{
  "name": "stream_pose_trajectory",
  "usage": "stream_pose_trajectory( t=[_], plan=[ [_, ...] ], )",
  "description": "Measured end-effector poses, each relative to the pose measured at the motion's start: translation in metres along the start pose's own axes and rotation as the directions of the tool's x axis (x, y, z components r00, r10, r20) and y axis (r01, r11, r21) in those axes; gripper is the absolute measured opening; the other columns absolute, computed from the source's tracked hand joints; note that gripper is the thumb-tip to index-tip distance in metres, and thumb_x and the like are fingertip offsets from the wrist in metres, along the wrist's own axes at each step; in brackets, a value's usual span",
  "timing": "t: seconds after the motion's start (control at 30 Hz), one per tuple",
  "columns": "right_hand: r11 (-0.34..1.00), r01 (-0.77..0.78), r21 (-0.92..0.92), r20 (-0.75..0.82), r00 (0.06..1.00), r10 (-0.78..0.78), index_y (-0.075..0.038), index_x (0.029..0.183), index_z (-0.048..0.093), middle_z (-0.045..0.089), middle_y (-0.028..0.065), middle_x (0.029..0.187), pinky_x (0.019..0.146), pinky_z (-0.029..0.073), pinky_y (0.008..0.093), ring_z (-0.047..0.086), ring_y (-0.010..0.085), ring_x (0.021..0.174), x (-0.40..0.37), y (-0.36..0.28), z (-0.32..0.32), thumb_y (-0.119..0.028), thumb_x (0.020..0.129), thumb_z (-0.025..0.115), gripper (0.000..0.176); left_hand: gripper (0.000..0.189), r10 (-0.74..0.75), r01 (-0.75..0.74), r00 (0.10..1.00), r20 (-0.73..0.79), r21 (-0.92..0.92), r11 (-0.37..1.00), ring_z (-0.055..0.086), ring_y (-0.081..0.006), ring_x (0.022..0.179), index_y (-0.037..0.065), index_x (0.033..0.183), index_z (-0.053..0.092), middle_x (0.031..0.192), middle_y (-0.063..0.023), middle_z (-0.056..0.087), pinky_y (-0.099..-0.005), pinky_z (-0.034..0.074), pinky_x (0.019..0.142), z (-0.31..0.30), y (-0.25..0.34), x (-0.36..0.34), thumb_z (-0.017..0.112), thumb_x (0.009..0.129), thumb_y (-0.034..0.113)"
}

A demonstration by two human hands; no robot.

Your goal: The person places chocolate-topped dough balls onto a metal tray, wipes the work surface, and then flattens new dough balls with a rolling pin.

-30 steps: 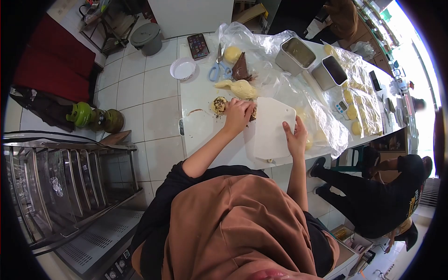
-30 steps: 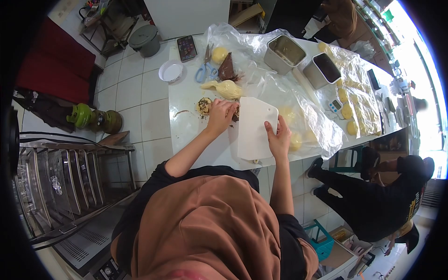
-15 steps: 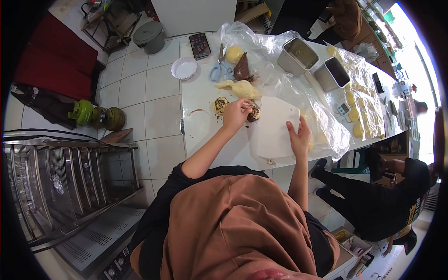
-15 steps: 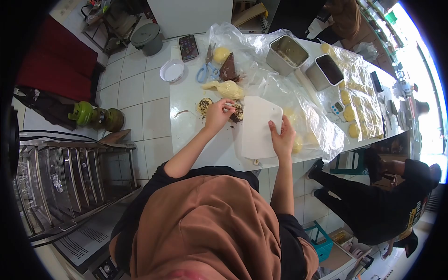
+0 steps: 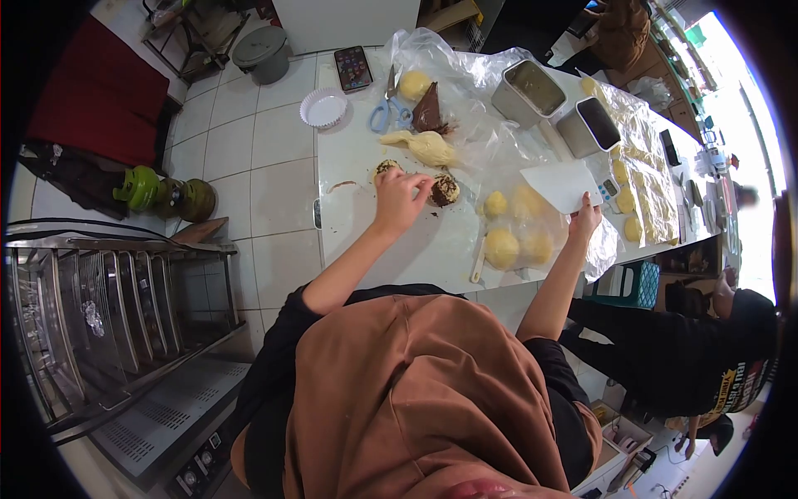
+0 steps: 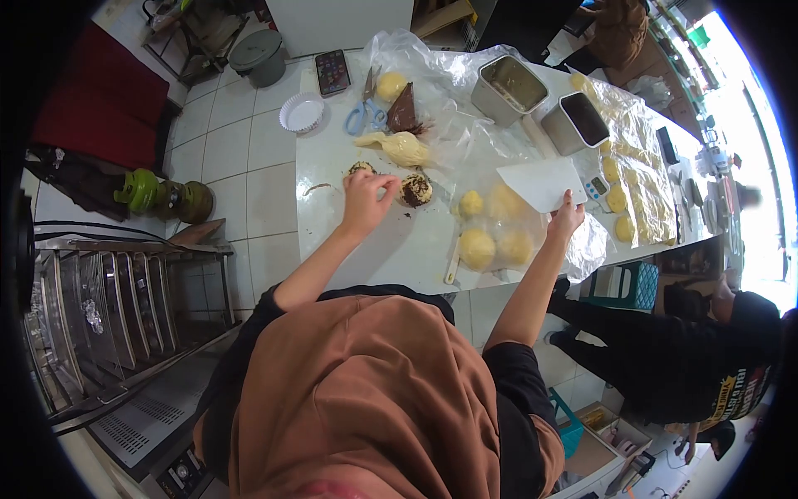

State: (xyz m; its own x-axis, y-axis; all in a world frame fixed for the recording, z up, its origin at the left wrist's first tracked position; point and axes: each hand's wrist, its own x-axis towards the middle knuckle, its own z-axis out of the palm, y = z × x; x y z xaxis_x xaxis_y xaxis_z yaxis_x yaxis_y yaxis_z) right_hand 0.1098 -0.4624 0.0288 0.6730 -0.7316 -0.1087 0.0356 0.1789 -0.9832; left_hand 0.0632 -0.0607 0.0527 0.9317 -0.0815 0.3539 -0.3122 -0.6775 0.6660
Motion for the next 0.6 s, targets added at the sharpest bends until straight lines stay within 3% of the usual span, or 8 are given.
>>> stream_pose_trajectory(
  t=[0.13, 0.17, 0.23, 0.33, 0.4, 0.43, 0.53, 0.6],
  plan=[
    [0.968, -0.112, -0.224, -0.019, 0.994, 0.111, -0.001, 0.116, 0.048, 0.058, 0.0119, 0.106, 0.073, 0.052, 0.0334, 0.059, 0.0245, 0.094, 0.013, 0.006, -0.008, -0.015, 0.083, 0.064, 0.039, 0.01, 0.016, -0.031, 0.985, -0.174, -0.08, 0.996, 0.052, -0.0227, 0.085, 0.009, 0.087, 0.067, 0.088, -0.0029, 0.065, -0.0354, 0.036, 0.082, -0.038, -0.012, -0.032, 0.059, 0.082, 0.015],
    [0.834, -0.038, -0.551, -0.168, 0.984, -0.066, 0.0, 0.117, 0.048, 0.057, 0.013, 0.107, 0.075, 0.051, 0.0326, 0.058, 0.0246, 0.096, 0.011, 0.008, -0.007, -0.015, 0.082, 0.065, 0.042, 0.01, -0.008, -0.008, 0.98, -0.198, -0.077, 0.997, 0.052, -0.0231, 0.086, 0.009, 0.087, 0.067, 0.088, -0.0033, 0.064, -0.0348, 0.037, 0.082, -0.05, -0.013, -0.043, 0.058, 0.083, 0.014],
    [0.261, -0.088, -0.961, -0.213, 0.839, -0.501, 0.0, 0.12, 0.047, 0.056, 0.0151, 0.111, 0.079, 0.049, 0.031, 0.056, 0.0249, 0.099, -0.011, 0.003, 0.01, -0.015, 0.081, 0.066, 0.047, 0.011, -0.067, 0.051, 0.964, -0.257, -0.066, 0.997, 0.053, -0.0235, 0.087, 0.008, 0.087, 0.066, 0.088, -0.0044, 0.064, -0.0339, 0.039, 0.082, -0.07, -0.016, -0.065, 0.057, 0.084, 0.013],
    [0.08, 0.522, -0.849, 0.329, 0.642, -0.692, -0.001, 0.123, 0.046, 0.054, 0.0157, 0.116, 0.082, 0.047, 0.0297, 0.053, 0.0258, 0.102, -0.072, -0.032, 0.038, -0.015, 0.078, 0.069, 0.053, 0.012, -0.188, 0.177, 0.91, -0.369, -0.064, 0.982, 0.053, -0.0236, 0.087, 0.007, 0.087, 0.066, 0.088, -0.0061, 0.063, -0.0335, 0.04, 0.08, -0.089, -0.02, -0.097, 0.055, 0.085, 0.012],
    [0.722, 0.504, -0.474, 0.57, 0.801, -0.185, -0.003, 0.123, 0.047, 0.054, 0.0137, 0.118, 0.08, 0.048, 0.0313, 0.055, 0.0261, 0.098, -0.126, -0.039, 0.078, -0.016, 0.075, 0.071, 0.055, 0.013, -0.284, 0.269, 0.852, -0.439, -0.098, 0.958, 0.053, -0.0235, 0.087, 0.006, 0.088, 0.066, 0.088, -0.0069, 0.063, -0.0336, 0.041, 0.079, -0.098, -0.022, -0.114, 0.054, 0.086, 0.012],
    [0.766, 0.463, -0.446, 0.734, 0.679, 0.017, -0.005, 0.124, 0.047, 0.053, 0.0125, 0.12, 0.08, 0.048, 0.0313, 0.055, 0.0255, 0.099, -0.159, -0.042, 0.096, -0.016, 0.073, 0.073, 0.059, 0.015, -0.301, 0.297, 0.824, -0.479, -0.087, 0.951, 0.053, -0.0227, 0.086, 0.005, 0.089, 0.066, 0.088, -0.0069, 0.063, -0.0331, 0.042, 0.077, -0.1, -0.027, -0.123, 0.053, 0.087, 0.012],
    [0.477, 0.835, -0.274, 0.96, 0.267, 0.084, -0.011, 0.128, 0.045, 0.047, 0.0154, 0.126, 0.087, 0.046, 0.0387, 0.052, 0.0324, 0.104, -0.203, -0.011, 0.123, -0.013, 0.066, 0.075, 0.069, 0.016, -0.431, 0.391, 0.722, -0.542, -0.195, 0.9, 0.053, -0.0224, 0.085, 0.004, 0.088, 0.065, 0.088, -0.0065, 0.063, -0.0324, 0.042, 0.077, -0.105, -0.028, -0.139, 0.051, 0.088, 0.012],
    [0.32, 0.88, -0.352, 0.936, 0.329, 0.125, -0.012, 0.13, 0.042, 0.043, 0.0164, 0.129, 0.091, 0.043, 0.0413, 0.048, 0.0369, 0.108, -0.211, 0.004, 0.134, -0.012, 0.064, 0.076, 0.074, 0.016, -0.436, 0.403, 0.716, -0.546, -0.186, 0.896, 0.053, -0.0221, 0.085, 0.004, 0.088, 0.065, 0.088, -0.0063, 0.063, -0.0321, 0.042, 0.076, -0.112, -0.032, -0.148, 0.051, 0.088, 0.012]
  ],
)
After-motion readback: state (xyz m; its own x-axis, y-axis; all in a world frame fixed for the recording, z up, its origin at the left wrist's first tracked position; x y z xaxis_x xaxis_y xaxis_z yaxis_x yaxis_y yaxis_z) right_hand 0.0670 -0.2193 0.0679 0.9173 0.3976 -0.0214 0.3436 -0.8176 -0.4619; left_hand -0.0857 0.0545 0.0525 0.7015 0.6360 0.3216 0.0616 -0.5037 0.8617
